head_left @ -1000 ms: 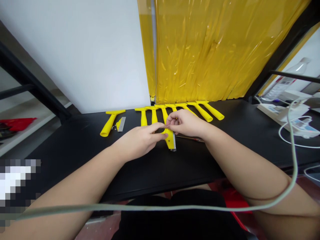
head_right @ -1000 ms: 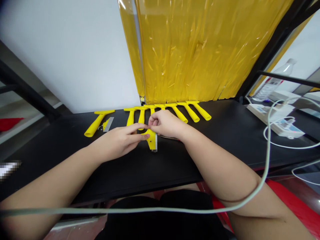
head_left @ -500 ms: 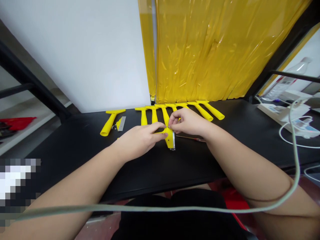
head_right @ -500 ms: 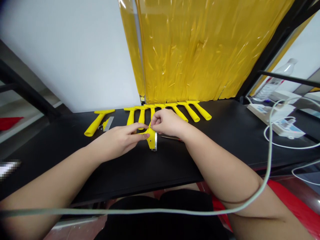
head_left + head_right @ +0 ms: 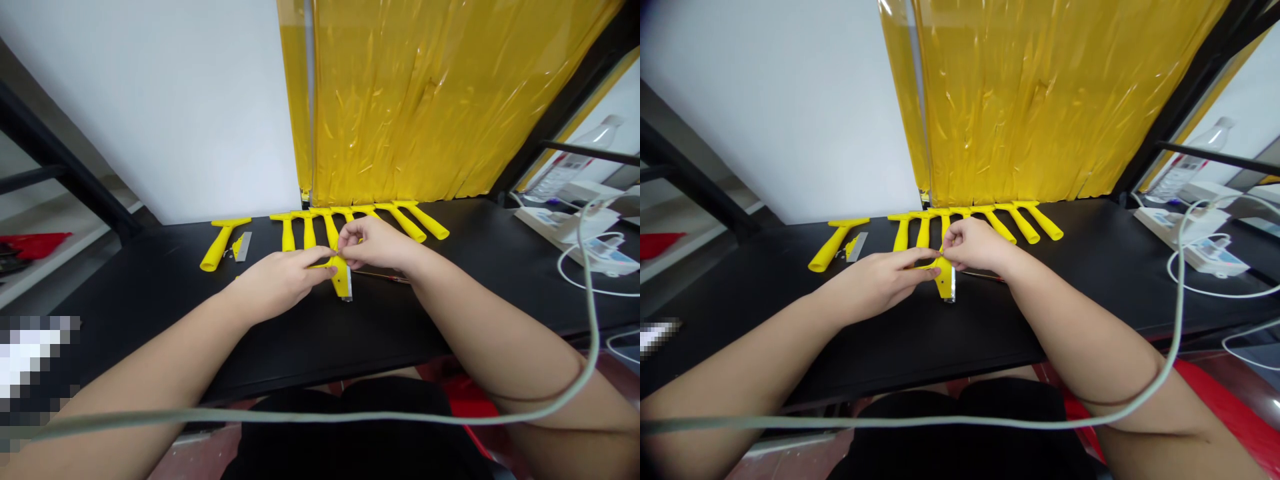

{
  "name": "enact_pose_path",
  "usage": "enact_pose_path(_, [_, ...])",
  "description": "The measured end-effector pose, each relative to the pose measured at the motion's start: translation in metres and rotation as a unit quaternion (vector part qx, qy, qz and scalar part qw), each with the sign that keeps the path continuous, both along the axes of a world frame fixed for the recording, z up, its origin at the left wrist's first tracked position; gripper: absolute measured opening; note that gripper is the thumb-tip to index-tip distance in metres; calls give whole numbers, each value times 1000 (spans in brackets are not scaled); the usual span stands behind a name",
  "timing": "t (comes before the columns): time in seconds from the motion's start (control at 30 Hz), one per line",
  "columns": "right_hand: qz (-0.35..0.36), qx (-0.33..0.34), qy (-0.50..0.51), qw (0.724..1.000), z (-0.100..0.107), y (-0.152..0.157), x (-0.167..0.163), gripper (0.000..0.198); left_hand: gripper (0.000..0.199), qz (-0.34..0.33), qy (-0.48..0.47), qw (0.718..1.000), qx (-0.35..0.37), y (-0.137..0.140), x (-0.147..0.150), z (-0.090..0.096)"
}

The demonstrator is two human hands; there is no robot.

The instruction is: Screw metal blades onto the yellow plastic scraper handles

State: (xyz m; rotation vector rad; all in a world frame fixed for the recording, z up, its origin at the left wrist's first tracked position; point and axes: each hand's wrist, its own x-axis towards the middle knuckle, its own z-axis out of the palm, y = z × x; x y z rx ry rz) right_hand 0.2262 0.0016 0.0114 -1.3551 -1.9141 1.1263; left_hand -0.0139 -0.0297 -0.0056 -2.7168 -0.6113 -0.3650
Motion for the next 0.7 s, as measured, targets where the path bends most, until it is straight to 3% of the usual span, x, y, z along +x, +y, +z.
enact_pose_path(0.13, [-7, -22, 29, 999, 1, -1, -3, 19, 37, 4, -1, 1000, 0, 0, 0, 1])
enact_pose_path(0.33, [17, 19, 11, 1000, -2, 0, -1, 20, 38, 20, 6, 1000, -3, -2, 1, 3])
enact_pose_path(0.7, [-23, 47, -37, 998, 1, -5, -3, 18, 41, 35, 19, 999, -4, -3, 3, 3])
